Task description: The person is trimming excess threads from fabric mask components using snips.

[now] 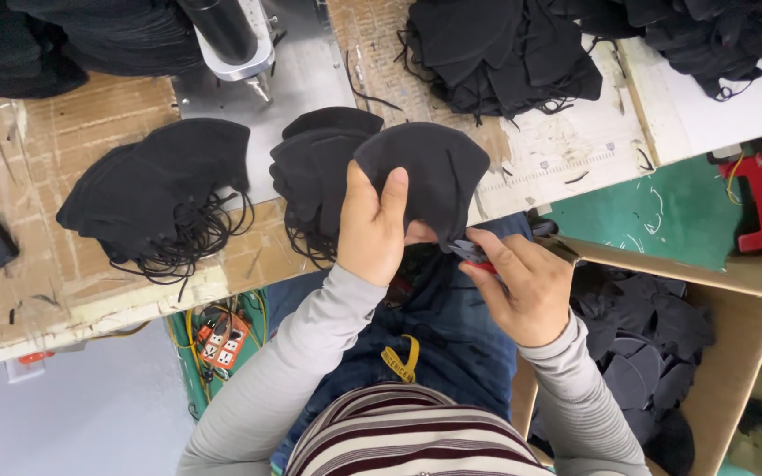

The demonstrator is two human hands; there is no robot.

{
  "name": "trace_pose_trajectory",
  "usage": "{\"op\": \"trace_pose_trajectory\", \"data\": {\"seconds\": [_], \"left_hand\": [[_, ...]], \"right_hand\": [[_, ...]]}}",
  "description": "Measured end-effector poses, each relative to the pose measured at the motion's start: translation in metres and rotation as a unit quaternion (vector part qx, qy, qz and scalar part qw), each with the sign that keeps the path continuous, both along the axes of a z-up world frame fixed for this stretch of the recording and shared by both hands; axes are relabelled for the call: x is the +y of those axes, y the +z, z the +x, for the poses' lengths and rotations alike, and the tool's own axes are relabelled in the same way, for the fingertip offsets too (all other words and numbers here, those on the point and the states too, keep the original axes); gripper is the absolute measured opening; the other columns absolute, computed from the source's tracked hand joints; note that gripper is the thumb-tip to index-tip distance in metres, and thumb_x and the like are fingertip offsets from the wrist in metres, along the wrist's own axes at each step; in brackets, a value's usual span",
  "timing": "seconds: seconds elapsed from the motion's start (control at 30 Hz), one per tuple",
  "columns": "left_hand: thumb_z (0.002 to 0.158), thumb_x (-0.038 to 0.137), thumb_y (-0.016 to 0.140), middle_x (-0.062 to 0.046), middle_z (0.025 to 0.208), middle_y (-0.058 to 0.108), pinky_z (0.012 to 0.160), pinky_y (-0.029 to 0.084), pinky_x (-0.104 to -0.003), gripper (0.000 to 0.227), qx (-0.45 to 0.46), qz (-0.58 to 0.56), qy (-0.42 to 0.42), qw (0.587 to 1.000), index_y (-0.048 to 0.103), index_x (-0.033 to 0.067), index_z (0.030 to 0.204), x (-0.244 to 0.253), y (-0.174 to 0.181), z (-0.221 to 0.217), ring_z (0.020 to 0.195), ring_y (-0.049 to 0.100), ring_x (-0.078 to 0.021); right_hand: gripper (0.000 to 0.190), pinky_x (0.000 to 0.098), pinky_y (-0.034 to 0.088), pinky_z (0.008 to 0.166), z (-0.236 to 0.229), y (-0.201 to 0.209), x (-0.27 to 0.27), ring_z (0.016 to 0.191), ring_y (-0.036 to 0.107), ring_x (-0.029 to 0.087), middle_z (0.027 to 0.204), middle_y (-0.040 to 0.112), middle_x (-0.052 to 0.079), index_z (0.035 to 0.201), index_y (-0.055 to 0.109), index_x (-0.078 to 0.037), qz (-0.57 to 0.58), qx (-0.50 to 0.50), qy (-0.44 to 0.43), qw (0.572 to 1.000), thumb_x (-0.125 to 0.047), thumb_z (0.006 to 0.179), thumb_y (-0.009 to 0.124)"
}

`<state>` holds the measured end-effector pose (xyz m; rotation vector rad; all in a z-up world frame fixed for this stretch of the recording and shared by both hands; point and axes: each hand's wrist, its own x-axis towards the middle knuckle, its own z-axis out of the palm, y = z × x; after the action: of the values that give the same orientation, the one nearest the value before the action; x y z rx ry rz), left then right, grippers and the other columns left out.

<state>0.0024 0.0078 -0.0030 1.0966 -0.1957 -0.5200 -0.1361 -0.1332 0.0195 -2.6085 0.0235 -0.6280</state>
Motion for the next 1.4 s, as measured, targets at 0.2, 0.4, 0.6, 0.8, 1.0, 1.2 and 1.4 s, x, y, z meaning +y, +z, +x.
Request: {"op": "trace_pose_trajectory", "data": {"seconds": [0.2,0.4,0.6,0.8,1.0,1.2,1.4], "left_hand": [[0.11,0.02,0.048,-0.016,0.121,0.062,0.063,0.064,-0.035,0.035,-0.037,0.002,0.003,0.999,0.041,-0.0004,0.137,0.003,-0.005,0.001,0.091,0.074,-0.0222],[0.109,0.021,0.048,-0.015,0.122,0.062,0.062,0.064,-0.035,0.037,-0.026,-0.003,-0.005,1.0,0.041,0.0002,0.139,0.0,-0.002,-0.003,0.091,0.074,-0.0216],[0.123,0.017,0.051,-0.015,0.126,0.068,0.095,0.06,-0.043,0.026,-0.287,0.144,0.081,0.944,0.047,-0.0005,0.141,0.001,-0.041,-0.002,0.116,0.071,-0.0272],[0.103,0.021,0.049,-0.011,0.117,0.064,0.063,0.066,-0.035,0.037,0.03,0.027,0.004,0.999,0.044,0.0027,0.134,0.001,-0.006,0.0,0.09,0.071,-0.0231],[0.113,0.02,0.051,-0.013,0.127,0.066,0.094,0.058,-0.038,0.033,-0.162,0.1,0.057,0.98,0.049,0.0014,0.14,-0.001,-0.024,-0.005,0.113,0.066,-0.0219],[0.091,0.015,0.072,-0.011,0.124,0.063,0.104,0.049,-0.048,0.012,-0.544,0.301,0.086,0.779,0.066,0.0077,0.098,0.016,0.038,-0.012,0.121,0.062,-0.0408],[0.093,0.013,0.076,-0.007,0.11,0.07,0.097,0.053,-0.037,0.013,-0.387,0.093,-0.072,0.915,0.072,0.0024,0.099,0.003,0.019,-0.038,0.106,0.067,-0.026]], "right_hand": [[0.041,0.0327,0.043,0.055,0.0,0.0,0.0,0.058,0.056,0.02,0.074,0.058,0.006,0.12,0.071,-0.003,0.048,0.007,-0.006,0.999,-0.01,0.082,0.084],[0.041,0.0325,0.043,0.054,0.002,-0.002,0.001,0.058,0.056,0.02,0.076,0.06,0.007,0.12,0.071,-0.002,0.037,0.004,-0.006,0.999,-0.01,0.082,0.084],[0.041,0.0326,0.044,0.056,0.0,-0.003,0.001,0.06,0.058,0.02,0.075,0.058,0.007,0.12,0.07,-0.003,0.049,0.001,-0.005,0.999,-0.011,0.082,0.083],[0.04,0.0319,0.044,0.056,0.003,-0.004,0.002,0.061,0.058,0.019,0.078,0.061,0.008,0.12,0.069,-0.001,0.061,-0.007,0.0,0.998,-0.009,0.084,0.082],[0.037,0.0358,0.042,0.055,0.001,-0.009,0.0,0.059,0.056,0.023,0.073,0.058,0.009,0.115,0.071,-0.001,0.019,-0.005,-0.007,1.0,-0.01,0.082,0.084],[0.025,0.0301,0.053,0.072,-0.048,-0.054,-0.055,0.081,0.064,0.015,0.102,0.07,0.008,0.126,0.07,-0.003,0.153,-0.041,-0.103,0.982,-0.013,0.103,0.075],[0.034,0.0215,0.033,0.041,-0.039,-0.061,-0.071,0.045,0.043,0.005,0.105,0.071,0.013,0.119,0.07,-0.005,0.701,-0.198,0.001,0.685,-0.036,0.105,0.068]]}}
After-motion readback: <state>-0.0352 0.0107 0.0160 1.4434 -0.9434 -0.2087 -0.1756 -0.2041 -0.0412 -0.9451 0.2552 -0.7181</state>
